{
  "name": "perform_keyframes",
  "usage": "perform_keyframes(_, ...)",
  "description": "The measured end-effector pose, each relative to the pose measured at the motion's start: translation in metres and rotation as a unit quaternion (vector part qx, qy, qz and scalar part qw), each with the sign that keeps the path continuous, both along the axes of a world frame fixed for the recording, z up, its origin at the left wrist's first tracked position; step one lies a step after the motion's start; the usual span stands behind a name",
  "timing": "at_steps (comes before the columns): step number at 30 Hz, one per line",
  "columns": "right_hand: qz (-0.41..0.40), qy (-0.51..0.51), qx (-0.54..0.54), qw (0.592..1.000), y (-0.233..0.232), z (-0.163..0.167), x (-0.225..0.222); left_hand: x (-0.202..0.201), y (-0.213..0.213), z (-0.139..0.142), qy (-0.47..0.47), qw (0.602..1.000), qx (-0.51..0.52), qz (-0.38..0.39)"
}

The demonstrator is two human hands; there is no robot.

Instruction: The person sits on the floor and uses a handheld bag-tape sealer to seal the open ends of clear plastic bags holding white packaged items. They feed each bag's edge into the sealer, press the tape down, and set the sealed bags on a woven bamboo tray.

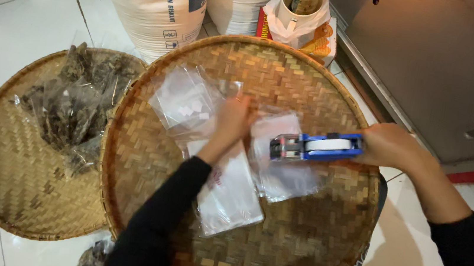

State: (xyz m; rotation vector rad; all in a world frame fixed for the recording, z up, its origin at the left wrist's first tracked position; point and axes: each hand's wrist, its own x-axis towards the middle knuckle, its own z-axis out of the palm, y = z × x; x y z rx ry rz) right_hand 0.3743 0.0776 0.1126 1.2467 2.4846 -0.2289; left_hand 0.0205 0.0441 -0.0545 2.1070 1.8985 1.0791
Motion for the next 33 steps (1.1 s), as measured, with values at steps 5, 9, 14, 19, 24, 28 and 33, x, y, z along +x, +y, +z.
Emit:
perform_keyframes(5, 0.042, -0.095, 0.05, 0.993, 0.007, -0.006, 0.001, 0.05, 0.005, -0.039, 0.079, 0.993, 0.033, 0.076)
perform_keyframes(9, -0.011, -0.125, 0.097, 0.987, 0.009, 0.006, 0.035, 0.032, 0.016, -0.058, 0.047, 0.99, -0.125, 0.044)
perform_keyframes(14, -0.087, -0.163, 0.138, 0.973, -0.001, 0.029, 0.062, 0.015, 0.025, -0.057, 0.06, 0.981, -0.186, 0.003)
perform_keyframes(19, -0.144, -0.137, 0.124, 0.972, -0.015, 0.04, 0.064, 0.027, 0.005, -0.035, 0.148, 0.987, -0.044, -0.034)
perform_keyframes(24, -0.129, -0.081, 0.138, 0.979, -0.013, 0.034, 0.063, 0.021, 0.005, -0.01, -0.133, 0.988, -0.072, 0.0)
perform_keyframes(28, -0.073, 0.028, 0.168, 0.983, -0.007, 0.024, 0.063, -0.045, 0.005, 0.019, -0.162, 0.981, -0.035, 0.1)
perform_keyframes(33, -0.086, 0.061, 0.12, 0.987, 0.0, 0.01, 0.052, -0.122, -0.018, 0.054, 0.219, 0.86, 0.195, 0.418)
